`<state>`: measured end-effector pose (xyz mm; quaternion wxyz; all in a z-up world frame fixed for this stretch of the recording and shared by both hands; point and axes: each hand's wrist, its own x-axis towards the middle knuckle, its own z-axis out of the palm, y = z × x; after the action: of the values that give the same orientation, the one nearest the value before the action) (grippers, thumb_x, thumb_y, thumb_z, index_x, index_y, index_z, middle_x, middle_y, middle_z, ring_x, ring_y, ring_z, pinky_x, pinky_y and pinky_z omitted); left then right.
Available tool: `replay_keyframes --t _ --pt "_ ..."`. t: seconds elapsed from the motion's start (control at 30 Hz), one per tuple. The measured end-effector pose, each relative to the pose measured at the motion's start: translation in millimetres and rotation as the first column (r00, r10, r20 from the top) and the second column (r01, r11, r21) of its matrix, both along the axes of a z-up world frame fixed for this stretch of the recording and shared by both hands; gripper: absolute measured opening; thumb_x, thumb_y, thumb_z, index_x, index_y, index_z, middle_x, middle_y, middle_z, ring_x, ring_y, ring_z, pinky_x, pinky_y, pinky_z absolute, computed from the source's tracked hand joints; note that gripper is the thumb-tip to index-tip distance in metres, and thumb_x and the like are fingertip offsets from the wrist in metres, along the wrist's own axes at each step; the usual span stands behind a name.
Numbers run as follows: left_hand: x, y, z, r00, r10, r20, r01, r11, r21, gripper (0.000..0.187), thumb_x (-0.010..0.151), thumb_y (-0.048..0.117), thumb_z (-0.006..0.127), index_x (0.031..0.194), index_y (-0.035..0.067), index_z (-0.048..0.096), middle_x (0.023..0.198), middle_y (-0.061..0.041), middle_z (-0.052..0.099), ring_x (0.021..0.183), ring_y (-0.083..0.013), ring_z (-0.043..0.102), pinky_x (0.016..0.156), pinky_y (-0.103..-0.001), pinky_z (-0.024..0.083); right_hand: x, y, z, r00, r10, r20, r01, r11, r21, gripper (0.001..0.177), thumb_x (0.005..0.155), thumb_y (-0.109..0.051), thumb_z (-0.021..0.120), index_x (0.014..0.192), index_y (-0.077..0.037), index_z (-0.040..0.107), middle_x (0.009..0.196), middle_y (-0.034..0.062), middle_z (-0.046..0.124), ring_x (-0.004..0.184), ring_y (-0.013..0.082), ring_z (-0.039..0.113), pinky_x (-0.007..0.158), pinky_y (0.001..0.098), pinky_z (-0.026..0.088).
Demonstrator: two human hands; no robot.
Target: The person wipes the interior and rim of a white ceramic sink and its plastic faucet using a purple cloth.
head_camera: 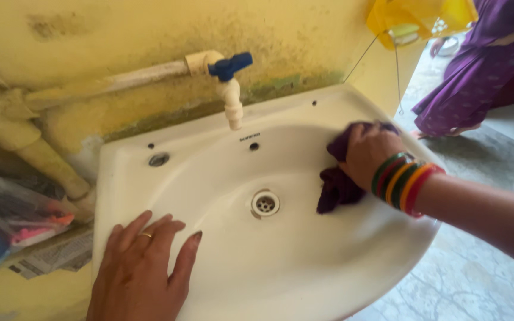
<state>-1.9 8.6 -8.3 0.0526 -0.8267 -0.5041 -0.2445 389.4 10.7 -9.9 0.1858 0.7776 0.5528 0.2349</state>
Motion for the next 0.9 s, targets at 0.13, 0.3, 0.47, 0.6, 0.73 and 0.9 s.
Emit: replay_keyframes --t 0.13,0.3,0.47,0.6,0.73,0.9 --pt "-0.4 10.2 -2.2 0.981 -0.106 -0.163 0.093 0.992 -0.088 0.052 0.086 0.051 0.063 0.124 0.016 0.069 0.138 -0.015 0.062 0.143 -0.0370 0.042 0.113 -0.065 0.022 -9.7 -23.1 9.9 0.999 -0.036 -0.037 0.025 0.967 -0.255 0.046 0.101 -0.052 0.052 0.105 -0.013 0.076 0.110 0.0097 0.074 0.108 0.0294 0.070 0.081 0.0473 0.061" --pt "34.0 -1.0 27.6 0.946 -0.243 -0.215 0.163 0.930 -0.331 0.063 0.092 0.057 0.062 0.137 0.014 0.059 0.149 -0.017 0.052 0.140 -0.0348 0.040 0.115 -0.055 0.026 -54.4 -45.0 42.6 0.985 0.089 -0.148 -0.158 0.813 -0.560 0.041 0.097 -0.050 0.057 0.102 -0.014 0.077 0.101 0.0098 0.075 0.096 0.0296 0.072 0.084 0.0424 0.059" --pt "79.5 25.7 41.7 0.803 -0.594 0.044 0.471 0.588 -0.658 0.090 0.073 0.053 0.079 0.148 0.014 0.047 0.138 -0.016 0.059 0.127 -0.0330 0.055 0.106 -0.040 0.044 -81.4 -29.0 75.8 0.777 0.165 -0.607 -0.457 0.812 -0.364 0.056 0.096 -0.058 0.055 0.095 -0.009 0.080 0.089 0.0140 0.077 0.082 0.0298 0.074 0.080 0.0408 0.057" --pt "91.9 75.2 19.0 0.674 -0.635 0.378 0.590 0.155 -0.792 0.060 0.082 0.042 0.078 0.129 0.005 0.070 0.117 -0.014 0.077 0.107 -0.0232 0.071 0.095 -0.038 0.056 -66.3 8.8 61.6 0.352 0.033 -0.936 -0.473 0.869 -0.147 0.056 0.094 -0.055 0.057 0.099 -0.005 0.082 0.088 0.0155 0.081 0.079 0.0271 0.075 0.074 0.0410 0.061" --pt "102.1 103.1 1.9 0.907 -0.416 0.070 0.207 0.293 -0.933 0.057 0.079 0.044 0.073 0.127 0.014 0.069 0.114 -0.006 0.076 0.104 -0.0232 0.072 0.086 -0.043 0.062 -54.6 40.8 26.2 0.421 -0.178 -0.890 -0.386 0.853 -0.352 0.047 0.094 -0.052 0.056 0.119 -0.014 0.070 0.108 0.0033 0.077 0.098 0.0214 0.076 0.079 0.0429 0.064" --pt "119.6 109.5 10.5 0.779 -0.527 -0.340 0.108 0.646 -0.756 0.079 0.069 0.056 0.085 0.126 0.004 0.068 0.121 -0.014 0.073 0.111 -0.0320 0.071 0.095 -0.041 0.056 -80.3 62.1 3.8 0.786 0.136 -0.603 -0.454 0.789 -0.414 0.043 0.087 -0.047 0.066 0.122 -0.022 0.070 0.121 0.0036 0.079 0.115 0.0267 0.073 0.103 0.0385 0.054"
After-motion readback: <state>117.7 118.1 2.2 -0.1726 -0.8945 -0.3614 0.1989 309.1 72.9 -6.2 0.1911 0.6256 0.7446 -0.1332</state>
